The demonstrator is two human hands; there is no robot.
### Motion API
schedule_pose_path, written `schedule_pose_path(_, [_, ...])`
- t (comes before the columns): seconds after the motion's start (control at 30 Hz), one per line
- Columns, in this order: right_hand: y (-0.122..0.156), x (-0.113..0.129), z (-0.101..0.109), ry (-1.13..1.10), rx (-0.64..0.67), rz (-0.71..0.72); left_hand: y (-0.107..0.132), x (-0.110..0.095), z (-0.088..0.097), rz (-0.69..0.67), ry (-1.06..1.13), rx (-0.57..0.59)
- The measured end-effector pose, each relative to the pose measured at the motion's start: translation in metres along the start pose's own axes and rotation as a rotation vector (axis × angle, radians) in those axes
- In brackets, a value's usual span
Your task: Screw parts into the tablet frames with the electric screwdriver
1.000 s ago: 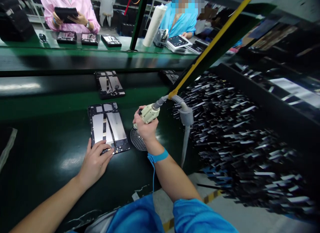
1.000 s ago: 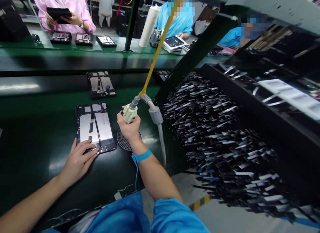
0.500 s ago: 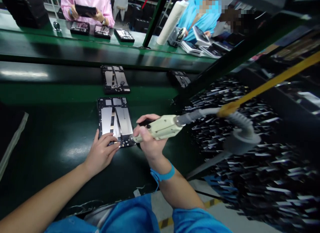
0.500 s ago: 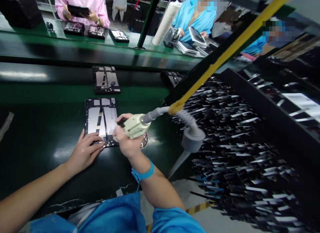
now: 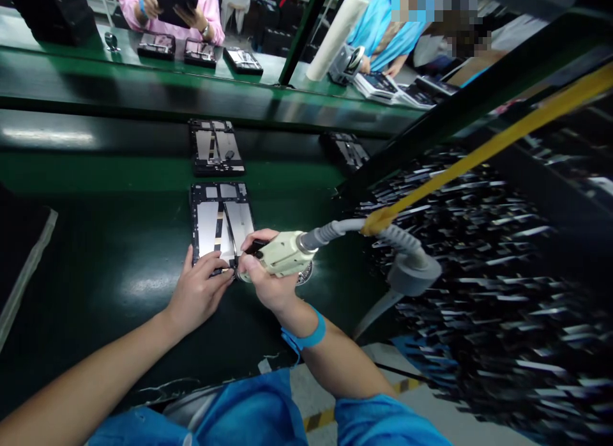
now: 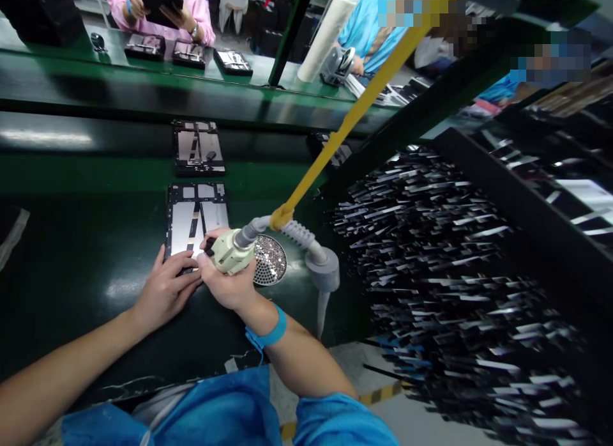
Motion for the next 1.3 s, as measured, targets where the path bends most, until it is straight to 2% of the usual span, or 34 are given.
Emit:
schedule_pose_path(0.13, [0.002,0.008,-0.007,0.009,0.031,0.027,0.003,0.000,0.001,-0.015,-0.010,0.000])
schedule_pose_path(0.27, [0.004,0.015,-0.010,0.110,-0.019,0.136,0.007,0.003,-0.001,-0.049,-0.039,0.002])
schedule_pose_path(0.37, [0.001,0.016,-0.007,0.094,-0.018,0.148,0.008,0.005,-0.003,-0.074,-0.038,0.004])
schedule_pose_path(0.47, [-0.010,0.017,0.012,0.037,-0.068,0.104,0.007,0.006,-0.003,-0.077,-0.030,-0.011])
schedule_pose_path(0.57, [-0.029,0.014,0.048,0.016,-0.286,0.088,0.005,0.005,-0.003,-0.062,-0.017,-0.023])
schedule_pose_path(0.63, [-0.042,0.007,0.067,0.031,-0.384,0.089,0.005,0.004,-0.002,-0.051,-0.015,-0.027])
schedule_pose_path(0.73, [-0.056,-0.009,0.078,0.052,-0.403,0.068,0.005,0.005,-0.001,-0.044,-0.015,-0.027])
schedule_pose_path(0.9, [-0.061,-0.025,0.082,0.052,-0.413,0.069,0.005,0.005,-0.001,-0.051,0.000,-0.029])
schedule_pose_path(1.3, [-0.062,-0.028,0.084,0.047,-0.431,0.051,0.005,0.005,-0.002,-0.048,0.006,-0.040])
Point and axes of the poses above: each hand's wrist, its own y-axis away from the middle knuckle, its own z-axis out of the back of the hand, x = y × z, the point moved 6 cm from there along -y, towards the middle knuckle, and after that the axes turned 11 degrees about -z, right-handed, at the moved point
